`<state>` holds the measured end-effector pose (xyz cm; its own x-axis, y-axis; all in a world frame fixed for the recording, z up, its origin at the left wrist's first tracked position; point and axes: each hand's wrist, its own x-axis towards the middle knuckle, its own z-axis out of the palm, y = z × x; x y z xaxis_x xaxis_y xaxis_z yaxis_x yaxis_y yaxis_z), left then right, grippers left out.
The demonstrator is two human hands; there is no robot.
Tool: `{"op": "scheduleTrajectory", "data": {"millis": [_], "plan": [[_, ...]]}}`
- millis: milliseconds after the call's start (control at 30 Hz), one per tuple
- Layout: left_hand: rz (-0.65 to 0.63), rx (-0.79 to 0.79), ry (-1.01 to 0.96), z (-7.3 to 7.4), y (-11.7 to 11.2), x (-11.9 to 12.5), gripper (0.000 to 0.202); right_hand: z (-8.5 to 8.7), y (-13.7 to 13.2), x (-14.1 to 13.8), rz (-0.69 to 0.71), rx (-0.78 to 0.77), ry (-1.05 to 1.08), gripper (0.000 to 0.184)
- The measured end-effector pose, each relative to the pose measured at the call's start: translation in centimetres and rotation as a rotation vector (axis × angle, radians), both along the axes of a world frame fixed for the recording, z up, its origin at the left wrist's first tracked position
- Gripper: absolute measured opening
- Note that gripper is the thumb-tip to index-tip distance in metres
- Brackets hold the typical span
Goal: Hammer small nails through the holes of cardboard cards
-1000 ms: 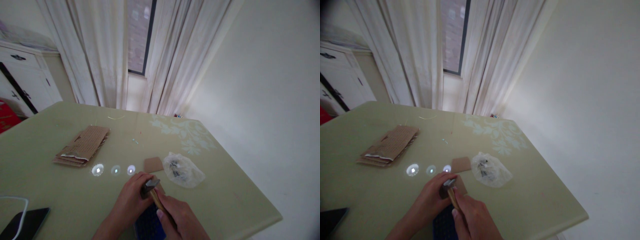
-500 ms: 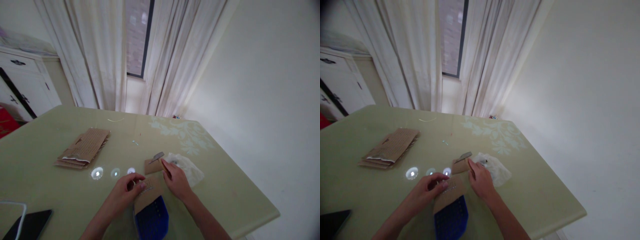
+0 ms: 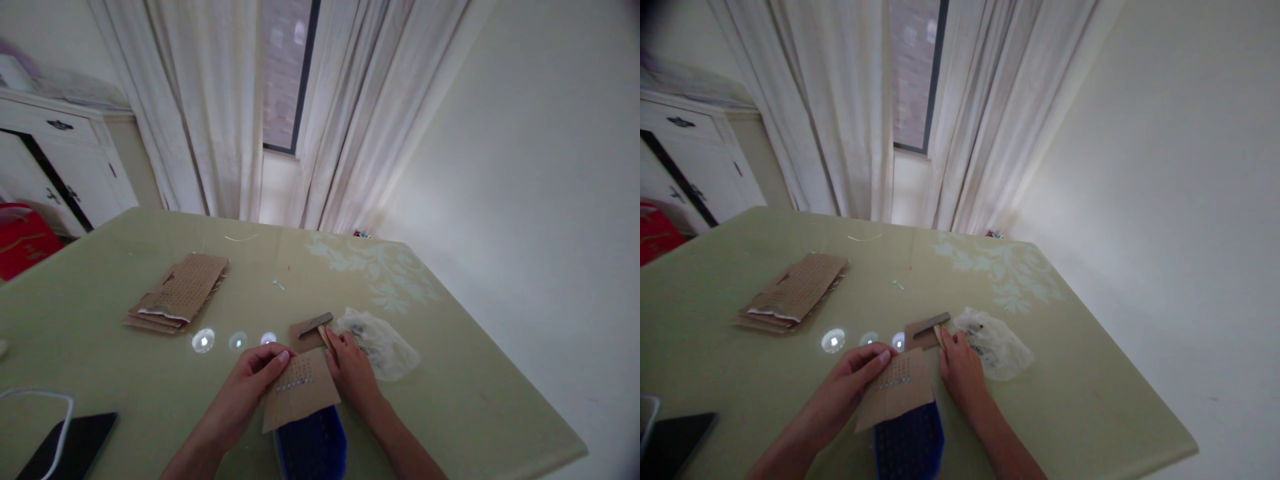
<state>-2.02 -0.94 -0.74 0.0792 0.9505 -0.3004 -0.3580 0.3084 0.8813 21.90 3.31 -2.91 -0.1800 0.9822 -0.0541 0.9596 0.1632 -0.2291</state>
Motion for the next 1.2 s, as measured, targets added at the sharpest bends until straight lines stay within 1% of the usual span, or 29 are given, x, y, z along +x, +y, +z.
{"op": "scheduleTrajectory", "data": {"millis": [100, 200, 300, 333, 367, 400, 433, 467, 500, 533, 567, 600, 667, 733, 800, 900, 967, 1067, 1200], "plan": [[0.022, -0.068, -0.156, 0.2, 0.1, 0.0, 0.051, 0.1, -0.1, 0.1, 0.014, -0.003, 0.018, 0.056], [0.065, -0.044, -0.177, 0.4, 0.1, -0.1, 0.051, 0.6, 0.0, 0.4, 0.036, -0.003, 0.074, 0.054], [0.092, 0.013, -0.174, 0.6, 0.0, -0.2, 0.053, 2.3, 0.5, 0.5, 0.065, 0.030, 0.173, 0.044], [0.093, 0.035, -0.164, 0.7, 0.0, -0.3, 0.054, 3.1, 0.7, 0.4, 0.073, 0.028, 0.252, 0.042], [0.090, 0.059, -0.145, 0.7, -0.1, -0.3, 0.055, 4.0, 0.9, 0.3, 0.084, 0.006, 0.364, 0.046], [0.091, 0.084, -0.118, 0.6, -0.1, -0.3, 0.055, 5.0, 1.2, 0.1, 0.091, -0.075, 0.577, 0.055], [0.097, 0.108, -0.089, 0.5, -0.1, -0.3, 0.054, 6.0, 1.5, -0.1, 0.098, -0.194, 0.788, 0.066], [0.110, 0.131, -0.066, 0.3, -0.1, -0.3, 0.053, 6.9, 1.8, -0.5, 0.128, -0.326, 0.948, 0.073], [0.126, 0.154, -0.057, 0.1, -0.1, -0.3, 0.052, 7.7, 2.1, -0.9, 0.178, -0.447, 1.042, 0.072], [0.147, 0.175, -0.064, -0.2, -0.2, -0.4, 0.052, 8.4, 2.4, -1.3, 0.233, -0.556, 1.080, 0.066], [0.173, 0.194, -0.088, -0.6, -0.2, -0.4, 0.052, 8.9, 2.7, -1.8, 0.273, -0.633, 1.092, 0.059], [0.205, 0.211, -0.117, -1.0, -0.2, -0.4, 0.052, 9.2, 3.0, -2.3, 0.294, -0.679, 1.105, 0.054], [0.269, 0.253, -0.122, -1.7, -0.3, -0.6, 0.050, 9.5, 3.4, -3.4, 0.289, -0.707, 1.165, 0.048], [0.307, 0.328, -0.006, -2.1, -0.3, -0.8, 0.046, 9.4, 3.6, -4.4, 0.267, -0.698, 1.262, 0.048], [0.330, 0.460, 0.196, -2.2, -0.2, -1.0, 0.040, 9.1, 3.7, -5.2, 0.256, -0.702, 1.335, 0.049], [0.404, 0.686, 0.508, -1.7, 0.0, -1.3, 0.035, 8.9, 3.5, -5.7, 0.246, -0.746, 1.370, 0.048], [0.444, 0.789, 0.669, -1.3, 0.2, -1.5, 0.028, 8.8, 3.4, -5.8, 0.234, -0.778, 1.364, 0.047], [0.499, 0.878, 0.802, -0.9, 0.3, -1.6, 0.018, 8.6, 3.3, -6.0, 0.176, -0.776, 1.357, 0.048], [0.570, 0.958, 0.884, -1.0, 0.2, -1.4, 0.023, 8.0, 3.4, -6.5, 0.105, -0.805, 1.382, 0.049]]}}
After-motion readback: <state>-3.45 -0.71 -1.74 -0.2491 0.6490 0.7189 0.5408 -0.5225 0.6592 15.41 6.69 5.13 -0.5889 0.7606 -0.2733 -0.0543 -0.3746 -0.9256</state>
